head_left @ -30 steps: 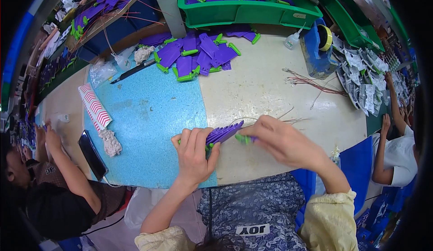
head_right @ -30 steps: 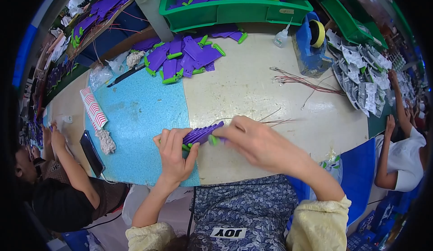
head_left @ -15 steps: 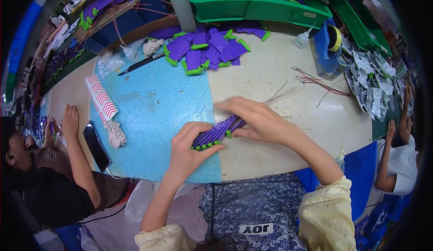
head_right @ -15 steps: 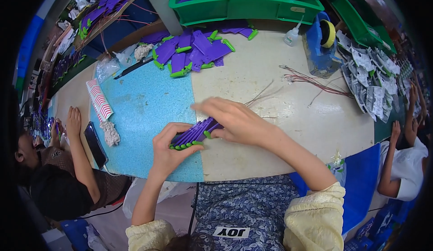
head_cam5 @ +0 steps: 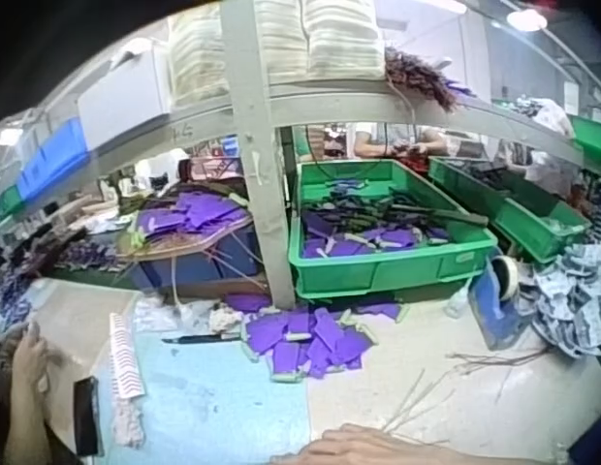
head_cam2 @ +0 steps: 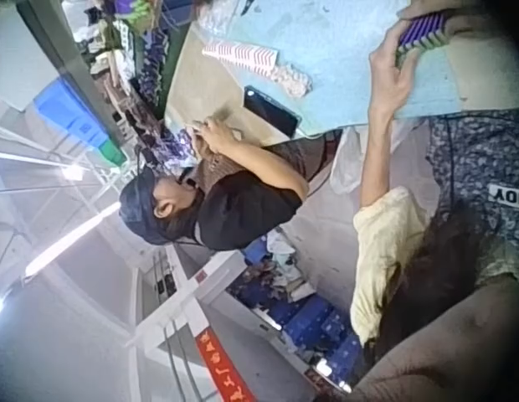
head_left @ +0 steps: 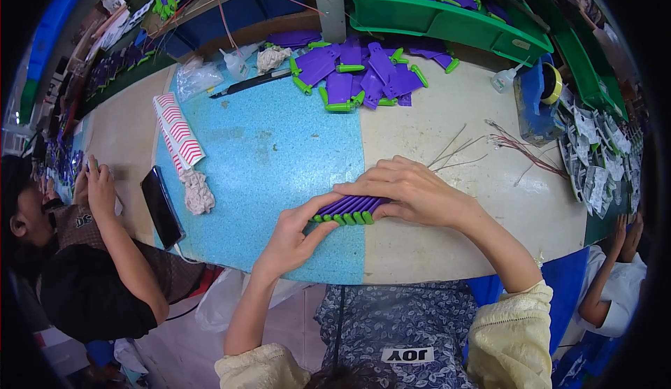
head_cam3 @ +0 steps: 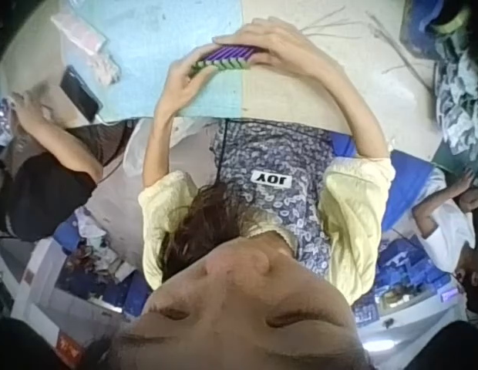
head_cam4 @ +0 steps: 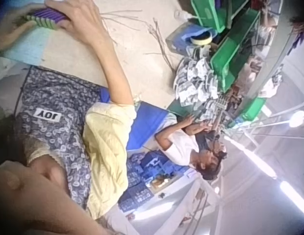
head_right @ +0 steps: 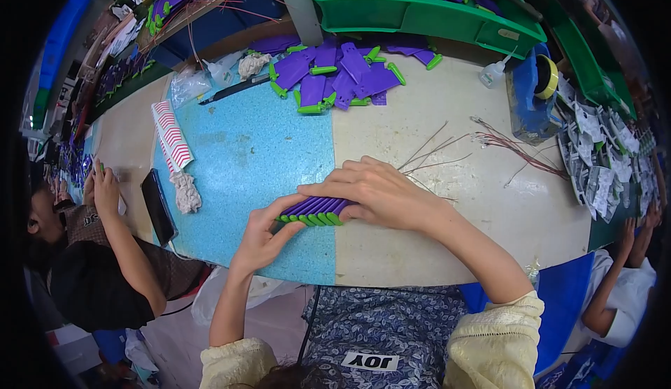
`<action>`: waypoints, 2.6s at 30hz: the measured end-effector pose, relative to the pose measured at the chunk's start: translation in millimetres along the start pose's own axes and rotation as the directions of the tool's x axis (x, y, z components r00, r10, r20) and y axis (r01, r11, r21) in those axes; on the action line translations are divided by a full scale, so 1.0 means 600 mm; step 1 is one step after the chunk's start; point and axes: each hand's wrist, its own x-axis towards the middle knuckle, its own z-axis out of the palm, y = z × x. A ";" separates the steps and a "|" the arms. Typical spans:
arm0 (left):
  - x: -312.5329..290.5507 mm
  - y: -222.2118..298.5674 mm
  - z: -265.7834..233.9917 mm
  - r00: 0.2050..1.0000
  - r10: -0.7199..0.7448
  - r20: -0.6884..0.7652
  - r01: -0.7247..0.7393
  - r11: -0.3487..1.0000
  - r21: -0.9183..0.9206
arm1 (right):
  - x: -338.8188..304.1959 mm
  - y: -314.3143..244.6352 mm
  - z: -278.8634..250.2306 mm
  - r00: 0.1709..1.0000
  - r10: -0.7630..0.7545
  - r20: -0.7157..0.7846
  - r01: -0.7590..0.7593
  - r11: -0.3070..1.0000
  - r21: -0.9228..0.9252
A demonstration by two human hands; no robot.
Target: The person assembles toy wing components by threading wired lights into plastic pieces, snapping the parts together, tapping them with a mallet, and applying glue from a bottle to attach plastic caps.
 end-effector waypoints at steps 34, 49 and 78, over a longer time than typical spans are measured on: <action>0.055 0.084 0.182 0.843 0.101 -0.529 -0.338 0.864 -0.374 | -0.105 -0.073 0.106 0.678 0.406 -0.613 0.060 0.801 0.596; 0.058 0.076 0.174 0.807 0.263 -0.528 -0.522 0.737 -0.430 | -0.110 -0.077 0.120 0.661 0.381 -0.646 0.176 0.759 0.627; 0.055 0.065 0.142 0.757 0.400 -0.516 -0.534 0.835 -0.136 | -0.095 -0.023 -0.033 0.520 0.648 -0.556 -0.605 0.739 0.296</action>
